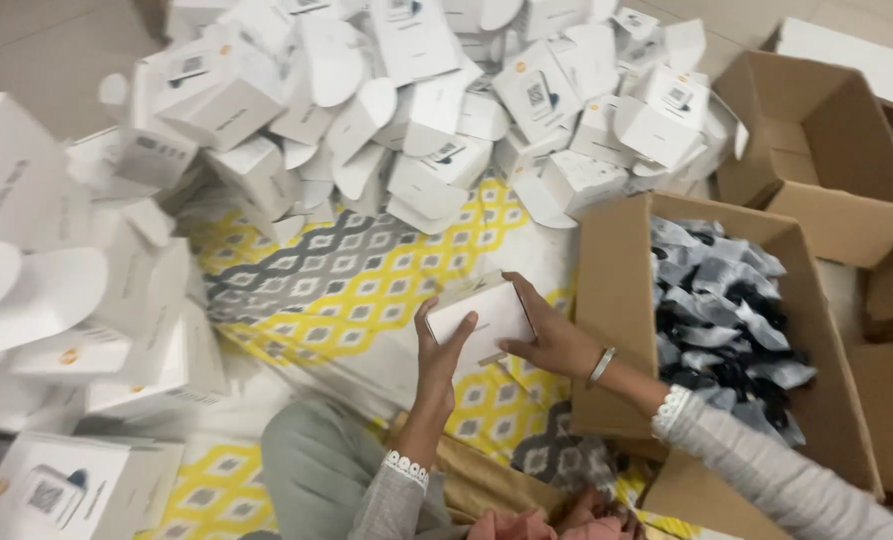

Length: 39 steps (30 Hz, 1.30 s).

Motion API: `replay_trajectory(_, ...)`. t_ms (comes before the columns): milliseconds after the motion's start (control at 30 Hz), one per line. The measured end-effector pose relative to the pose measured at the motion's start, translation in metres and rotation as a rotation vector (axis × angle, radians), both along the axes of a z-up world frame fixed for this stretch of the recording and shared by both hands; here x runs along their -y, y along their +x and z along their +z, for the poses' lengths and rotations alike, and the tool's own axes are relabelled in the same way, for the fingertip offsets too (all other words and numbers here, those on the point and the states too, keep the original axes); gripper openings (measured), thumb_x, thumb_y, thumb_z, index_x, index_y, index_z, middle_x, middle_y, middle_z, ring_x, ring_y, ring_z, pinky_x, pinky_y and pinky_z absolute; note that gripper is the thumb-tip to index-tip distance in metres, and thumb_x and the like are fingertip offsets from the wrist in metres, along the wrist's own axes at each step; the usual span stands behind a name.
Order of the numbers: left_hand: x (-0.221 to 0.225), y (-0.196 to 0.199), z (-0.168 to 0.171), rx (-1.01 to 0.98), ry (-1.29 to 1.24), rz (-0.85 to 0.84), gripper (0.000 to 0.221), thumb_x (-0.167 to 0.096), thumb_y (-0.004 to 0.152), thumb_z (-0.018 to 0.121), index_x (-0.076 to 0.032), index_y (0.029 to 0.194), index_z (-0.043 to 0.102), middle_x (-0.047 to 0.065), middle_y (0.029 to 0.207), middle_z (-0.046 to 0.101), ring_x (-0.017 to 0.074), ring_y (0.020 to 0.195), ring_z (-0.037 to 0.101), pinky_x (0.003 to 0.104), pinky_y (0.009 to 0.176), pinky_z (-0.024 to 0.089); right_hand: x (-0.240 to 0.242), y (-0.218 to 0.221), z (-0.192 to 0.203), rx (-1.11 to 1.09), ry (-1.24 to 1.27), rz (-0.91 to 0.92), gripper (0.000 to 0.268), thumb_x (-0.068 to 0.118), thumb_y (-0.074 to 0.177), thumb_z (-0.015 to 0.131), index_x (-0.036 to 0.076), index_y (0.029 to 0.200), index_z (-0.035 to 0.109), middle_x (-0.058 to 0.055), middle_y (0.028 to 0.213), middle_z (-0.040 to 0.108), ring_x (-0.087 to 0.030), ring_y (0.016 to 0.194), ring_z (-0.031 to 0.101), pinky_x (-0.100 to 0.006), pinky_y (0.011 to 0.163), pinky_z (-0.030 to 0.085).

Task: The person packs electronic items and user manuals into individual white product boxes.

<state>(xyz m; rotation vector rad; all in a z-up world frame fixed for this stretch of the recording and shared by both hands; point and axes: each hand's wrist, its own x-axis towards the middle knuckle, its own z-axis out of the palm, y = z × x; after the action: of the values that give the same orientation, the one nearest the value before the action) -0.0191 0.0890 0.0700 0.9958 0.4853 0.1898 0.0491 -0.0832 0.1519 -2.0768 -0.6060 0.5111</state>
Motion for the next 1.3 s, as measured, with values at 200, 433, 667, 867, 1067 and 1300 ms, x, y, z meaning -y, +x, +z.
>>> replay_trajectory(200,-0.105,-0.085,0.105,-0.013,0.150,0.314,0.076,-0.020,0.080,0.081,-0.018,0.145,0.041,0.011,0.131,0.061,0.0199,0.116,0.063,0.034,0.091,0.055,-0.130,-0.026,0.097,-0.028,-0.189,0.495,0.107,0.024,0.081,0.078,0.018,0.159,0.005,-0.018,0.155,0.040,-0.033,0.135,0.051,-0.044,0.102,0.054)
replay_trajectory(433,-0.201,-0.217,0.085,-0.058,0.492,0.717,0.074,-0.020,0.077,0.086,-0.009,0.139,0.047,0.015,0.131,0.062,0.0236,0.116,0.065,0.035,0.093,0.056,-0.281,-0.115,0.052,-0.054,-0.108,0.853,0.106,0.027,0.078,0.080,0.016,0.158,0.012,-0.018,0.147,0.054,-0.032,0.136,0.055,-0.040,0.111,0.044)
replay_trajectory(667,-0.266,-0.287,0.068,-0.351,1.093,0.951,0.072,-0.020,0.077,0.087,-0.005,0.136,0.050,0.025,0.150,0.045,0.0391,0.138,0.044,0.049,0.113,0.034,-0.382,-0.188,0.024,-0.060,0.139,0.889,0.094,0.021,0.075,0.080,0.016,0.154,0.028,-0.017,0.155,0.035,-0.033,0.139,0.047,-0.042,0.103,0.054)
replay_trajectory(867,-0.289,-0.295,0.021,-0.603,1.526,0.761,0.057,-0.007,0.084,0.072,-0.002,0.137,0.050,0.024,0.158,0.038,0.0408,0.148,0.031,0.060,0.121,0.017,-0.430,-0.210,-0.049,0.289,0.235,0.938,0.093,0.004,0.076,0.080,0.016,0.155,0.031,-0.017,0.165,0.020,-0.039,0.151,0.028,-0.043,0.119,0.037)
replay_trajectory(1067,-0.281,-0.274,0.017,-0.669,1.635,0.693,0.052,-0.002,0.088,0.063,0.003,0.137,0.048,0.022,0.156,0.040,0.0368,0.149,0.031,0.058,0.124,0.015,-0.421,-0.203,-0.043,0.303,0.158,0.902,0.098,0.002,0.075,0.074,0.017,0.159,0.026,-0.012,0.171,0.009,-0.036,0.156,0.021,-0.041,0.119,0.039)
replay_trajectory(1300,-0.204,-0.178,0.008,-0.222,1.500,0.400,0.054,-0.004,0.091,0.064,0.007,0.140,0.042,0.026,0.156,0.035,0.0421,0.145,0.035,0.054,0.122,0.028,-0.322,-0.091,-0.059,0.745,-0.214,0.929,0.091,0.003,0.083,0.069,0.005,0.160,0.021,-0.015,0.173,0.015,-0.034,0.149,0.037,-0.043,0.117,0.041)
